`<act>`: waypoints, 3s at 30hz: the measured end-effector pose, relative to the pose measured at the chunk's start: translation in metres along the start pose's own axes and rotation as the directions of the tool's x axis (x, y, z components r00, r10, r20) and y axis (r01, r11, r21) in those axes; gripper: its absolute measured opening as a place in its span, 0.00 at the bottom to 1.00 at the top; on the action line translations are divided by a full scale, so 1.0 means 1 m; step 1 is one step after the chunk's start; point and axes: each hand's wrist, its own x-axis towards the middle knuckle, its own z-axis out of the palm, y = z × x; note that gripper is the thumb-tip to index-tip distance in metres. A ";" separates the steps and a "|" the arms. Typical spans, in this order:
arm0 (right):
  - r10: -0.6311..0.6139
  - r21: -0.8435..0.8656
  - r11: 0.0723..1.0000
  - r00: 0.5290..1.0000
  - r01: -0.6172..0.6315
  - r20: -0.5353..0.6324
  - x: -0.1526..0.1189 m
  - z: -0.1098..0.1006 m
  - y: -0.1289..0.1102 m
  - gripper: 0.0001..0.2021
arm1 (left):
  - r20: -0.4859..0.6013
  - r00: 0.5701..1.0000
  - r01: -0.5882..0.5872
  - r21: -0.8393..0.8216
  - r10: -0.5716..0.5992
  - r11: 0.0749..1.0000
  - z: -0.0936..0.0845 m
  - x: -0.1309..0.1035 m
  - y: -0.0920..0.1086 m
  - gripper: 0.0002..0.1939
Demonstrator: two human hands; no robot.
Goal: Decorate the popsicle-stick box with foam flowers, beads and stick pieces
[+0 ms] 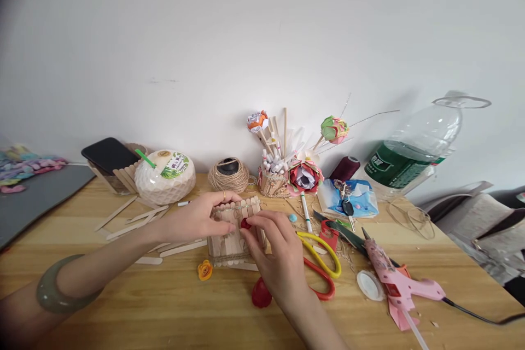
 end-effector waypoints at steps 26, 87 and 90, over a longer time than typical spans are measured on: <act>0.011 -0.084 0.996 0.992 0.000 0.125 -0.002 -0.002 -0.007 0.07 | 0.017 0.999 -0.038 0.015 0.038 0.999 -0.002 0.005 0.005 0.23; 0.283 0.172 0.940 0.955 -0.294 0.087 -0.015 0.002 0.023 0.10 | 0.055 0.997 -0.055 -0.136 0.063 0.989 -0.011 0.022 -0.015 0.29; 0.239 0.160 0.956 0.970 -0.244 0.049 -0.016 0.002 0.024 0.12 | 0.066 0.997 -0.038 -0.133 0.047 0.990 -0.012 0.019 -0.011 0.29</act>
